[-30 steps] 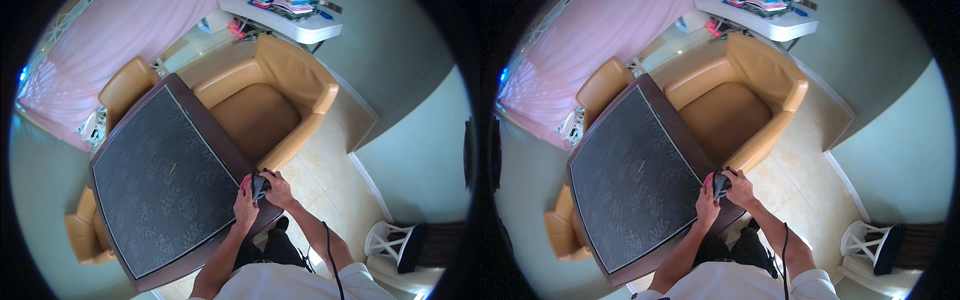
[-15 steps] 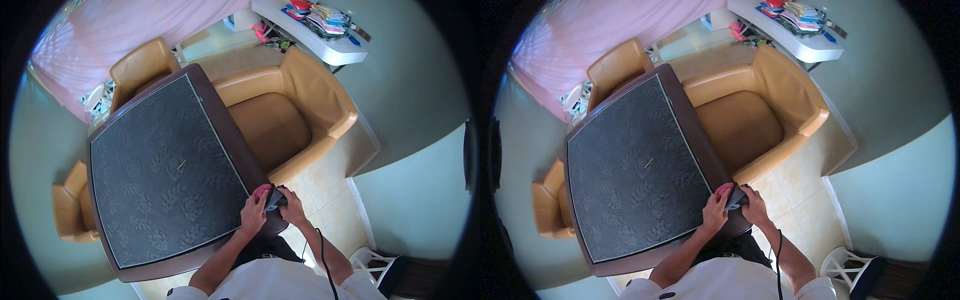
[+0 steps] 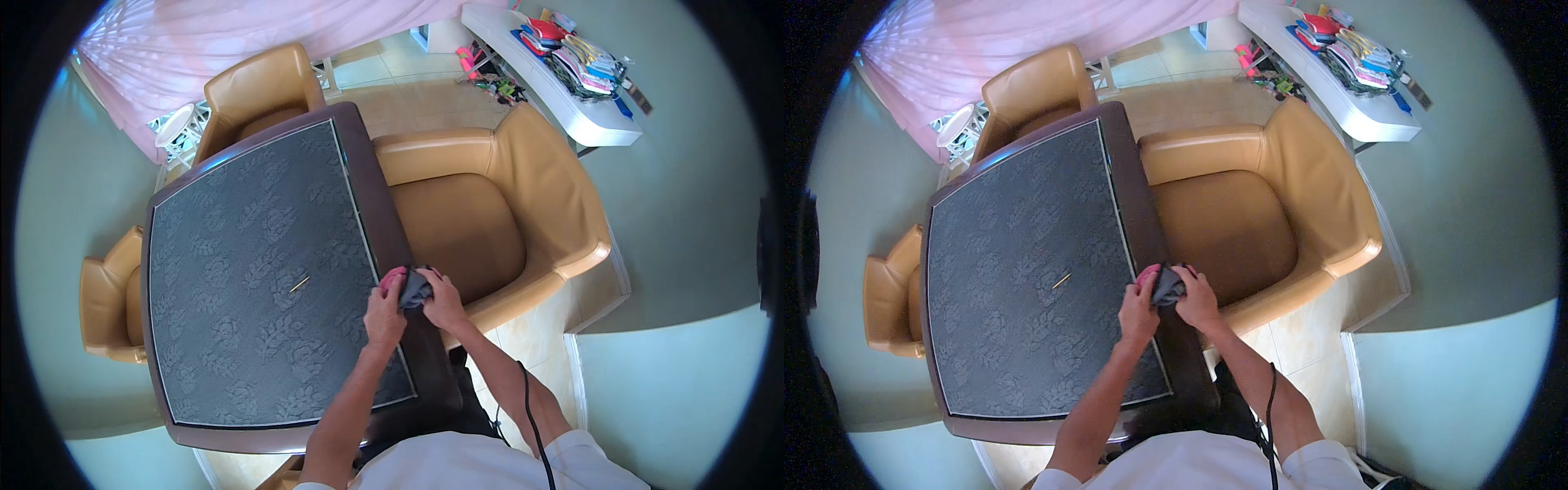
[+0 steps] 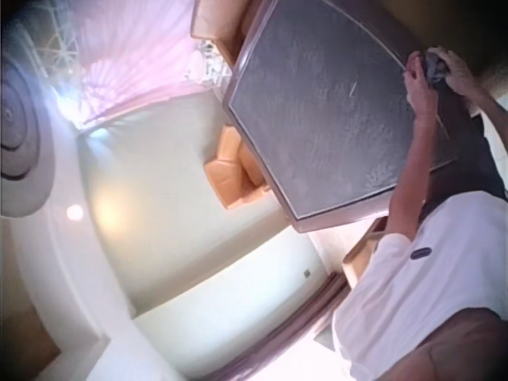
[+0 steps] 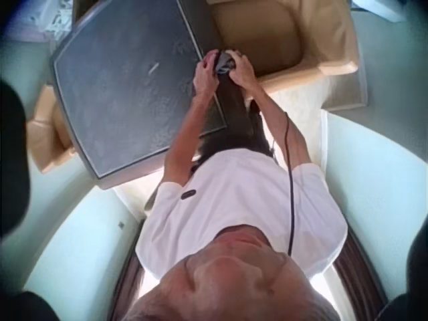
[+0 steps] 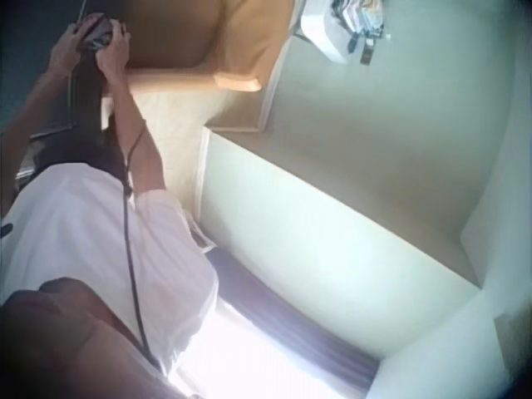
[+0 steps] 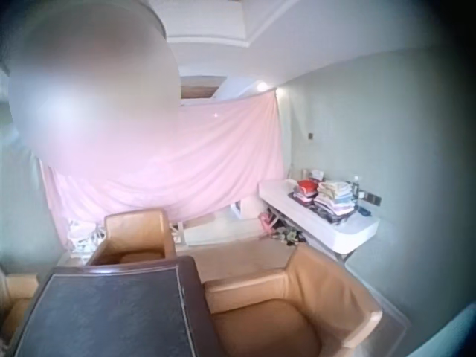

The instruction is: The person wipes the surface of a dark dining table and then cleans the armrests and seat of a tan leather chair using a pink and gray cloth. The person moves around the furniture to reach different areas.

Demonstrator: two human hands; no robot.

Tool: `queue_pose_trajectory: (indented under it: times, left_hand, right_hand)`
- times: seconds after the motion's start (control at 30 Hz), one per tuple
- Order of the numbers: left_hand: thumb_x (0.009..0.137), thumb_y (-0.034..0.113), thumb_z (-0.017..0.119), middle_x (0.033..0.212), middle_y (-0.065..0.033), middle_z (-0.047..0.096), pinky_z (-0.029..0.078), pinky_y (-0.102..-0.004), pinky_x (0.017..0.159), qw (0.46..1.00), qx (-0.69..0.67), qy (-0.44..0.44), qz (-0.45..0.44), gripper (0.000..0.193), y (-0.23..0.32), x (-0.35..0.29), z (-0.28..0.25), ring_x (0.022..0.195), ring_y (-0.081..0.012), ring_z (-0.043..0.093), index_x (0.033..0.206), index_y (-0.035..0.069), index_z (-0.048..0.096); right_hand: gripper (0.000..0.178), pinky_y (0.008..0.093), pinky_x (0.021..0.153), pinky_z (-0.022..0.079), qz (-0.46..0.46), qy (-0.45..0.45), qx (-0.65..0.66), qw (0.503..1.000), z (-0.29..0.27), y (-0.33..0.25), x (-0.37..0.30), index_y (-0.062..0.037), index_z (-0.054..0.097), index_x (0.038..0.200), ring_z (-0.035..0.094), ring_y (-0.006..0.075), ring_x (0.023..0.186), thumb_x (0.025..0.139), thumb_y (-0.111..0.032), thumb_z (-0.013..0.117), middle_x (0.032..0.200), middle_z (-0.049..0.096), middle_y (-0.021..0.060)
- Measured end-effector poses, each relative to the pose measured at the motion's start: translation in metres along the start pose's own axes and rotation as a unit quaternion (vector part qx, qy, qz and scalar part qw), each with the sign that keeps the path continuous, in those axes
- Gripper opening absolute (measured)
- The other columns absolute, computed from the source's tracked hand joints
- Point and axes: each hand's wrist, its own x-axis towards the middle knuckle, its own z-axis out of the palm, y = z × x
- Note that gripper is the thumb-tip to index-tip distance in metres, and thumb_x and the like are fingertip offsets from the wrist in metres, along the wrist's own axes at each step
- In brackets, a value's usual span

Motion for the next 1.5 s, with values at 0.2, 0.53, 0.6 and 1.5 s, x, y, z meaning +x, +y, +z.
queue_pose_trajectory:
  times: [0.2, 0.53, 0.6, 1.5]
  left_hand:
    - [0.078, -0.006, 0.069, 0.112, -0.0163, 0.058, 0.058, -0.0506, 0.082, 0.991, 0.073, 0.101, -0.041, 0.079, -0.004, 0.045, 0.019, 0.102, -0.0399, 0.065, 0.148, 0.026, 0.052]
    - [0.079, -0.003, 0.074, 0.110, -0.0138, 0.059, 0.057, -0.0507, 0.085, 0.984, 0.103, 0.087, -0.120, 0.081, 0.000, 0.056, 0.023, 0.104, -0.0375, 0.064, 0.148, 0.033, 0.052]
    - [0.079, -0.003, 0.074, 0.110, -0.0135, 0.058, 0.057, -0.0508, 0.085, 0.982, 0.104, 0.090, -0.127, 0.081, 0.005, 0.044, 0.027, 0.104, -0.0373, 0.064, 0.148, 0.033, 0.052]
    - [0.078, 0.001, 0.070, 0.109, -0.0157, 0.060, 0.057, -0.0506, 0.077, 0.984, 0.131, 0.118, -0.011, 0.068, 0.072, -0.150, 0.048, 0.097, -0.0400, 0.064, 0.142, 0.017, 0.057]
  right_hand:
    - [0.068, 0.0492, 0.103, 0.049, 0.004, -0.054, 0.055, 0.997, 0.005, 0.005, 0.067, -0.0181, 0.055, 0.142, 0.057, 0.0478, 0.121, 0.080, 0.006, 0.066, 0.134, 0.058, 0.0274]
    - [0.069, 0.0488, 0.104, 0.049, -0.003, -0.102, 0.099, 0.990, 0.001, 0.014, 0.080, -0.0213, 0.052, 0.146, 0.058, 0.0475, 0.120, 0.083, 0.003, 0.068, 0.131, 0.058, 0.0281]
    - [0.069, 0.0486, 0.104, 0.049, -0.015, -0.099, 0.096, 0.990, -0.001, 0.019, 0.070, -0.0214, 0.052, 0.146, 0.058, 0.0477, 0.120, 0.083, 0.003, 0.068, 0.133, 0.058, 0.0282]
    - [0.091, 0.0425, 0.096, 0.052, 0.167, -0.129, 0.345, 0.914, -0.047, 0.030, -0.129, -0.0058, 0.036, 0.154, 0.062, 0.0316, 0.115, 0.079, -0.025, 0.084, 0.135, 0.057, 0.0195]
